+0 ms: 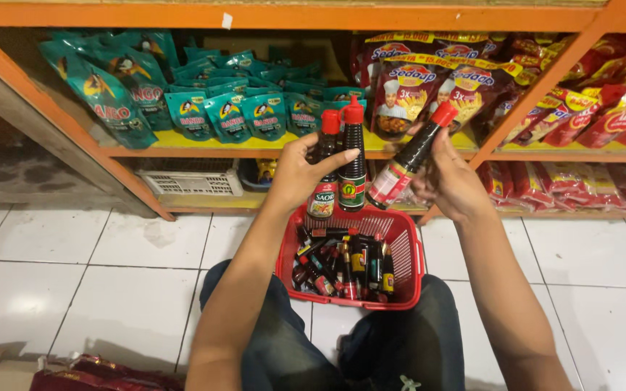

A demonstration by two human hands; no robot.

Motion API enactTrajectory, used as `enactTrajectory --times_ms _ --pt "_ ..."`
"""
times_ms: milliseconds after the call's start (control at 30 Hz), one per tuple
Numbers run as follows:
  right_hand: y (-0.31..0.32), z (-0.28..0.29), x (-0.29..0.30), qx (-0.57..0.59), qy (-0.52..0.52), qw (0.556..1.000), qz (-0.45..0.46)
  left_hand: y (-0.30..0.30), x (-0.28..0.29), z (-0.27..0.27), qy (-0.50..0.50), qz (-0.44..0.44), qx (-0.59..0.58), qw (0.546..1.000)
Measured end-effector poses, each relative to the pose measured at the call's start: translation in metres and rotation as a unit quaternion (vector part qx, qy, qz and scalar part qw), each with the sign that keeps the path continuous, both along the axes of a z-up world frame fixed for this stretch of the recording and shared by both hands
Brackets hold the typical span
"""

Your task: The person takes sauce bottles from a red basket and places them onto a shelf in a grocery store, occasionally moving other bottles to make space.

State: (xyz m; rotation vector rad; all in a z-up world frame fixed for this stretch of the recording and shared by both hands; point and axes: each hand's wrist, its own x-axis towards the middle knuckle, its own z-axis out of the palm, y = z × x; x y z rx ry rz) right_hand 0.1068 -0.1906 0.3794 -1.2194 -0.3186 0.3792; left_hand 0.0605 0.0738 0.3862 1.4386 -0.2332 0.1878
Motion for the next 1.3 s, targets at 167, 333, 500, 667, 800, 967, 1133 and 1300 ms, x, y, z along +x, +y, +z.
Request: enactTrajectory --times_ms 167,333,500,667,800,967,1133,1300 --pt "0.007 0.008 0.007 0.118 -0.006 0.989 0.084 0.004 0.000 0.021 -0.034 0.041 0.029 0.998" --pt "0.020 0.001 0.010 -0.077 -0.125 0.989 -0.024 -0.006 0.004 0.028 -0.049 0.072 0.076 0.993" --pt "0.034 0.027 -0.018 -0.371 -0.143 0.916 -0.058 -0.026 0.000 0.034 -0.057 0.078 0.115 0.989" --pt "0.028 0.054 -0.013 -0.232 -0.297 0.923 -0.082 -0.037 0.008 0.052 -0.099 0.089 0.103 0.986" --pt "0.009 0.107 0.017 -0.222 -0.302 0.909 -0.181 -0.032 0.038 0.099 -0.170 0.149 0.097 0.969" --pt "-0.021 0.183 0.112 -0.139 -0.409 0.883 -0.181 -0.020 0.099 0.165 -0.353 0.182 0.106 0.912" --pt "-0.030 0.207 0.197 -0.218 -0.519 0.808 -0.172 -0.026 0.182 0.197 -0.393 0.221 0.096 0.888" --pt "-0.030 0.201 0.211 -0.289 -0.375 0.871 -0.131 -0.046 0.228 0.177 -0.360 0.241 0.120 0.893"
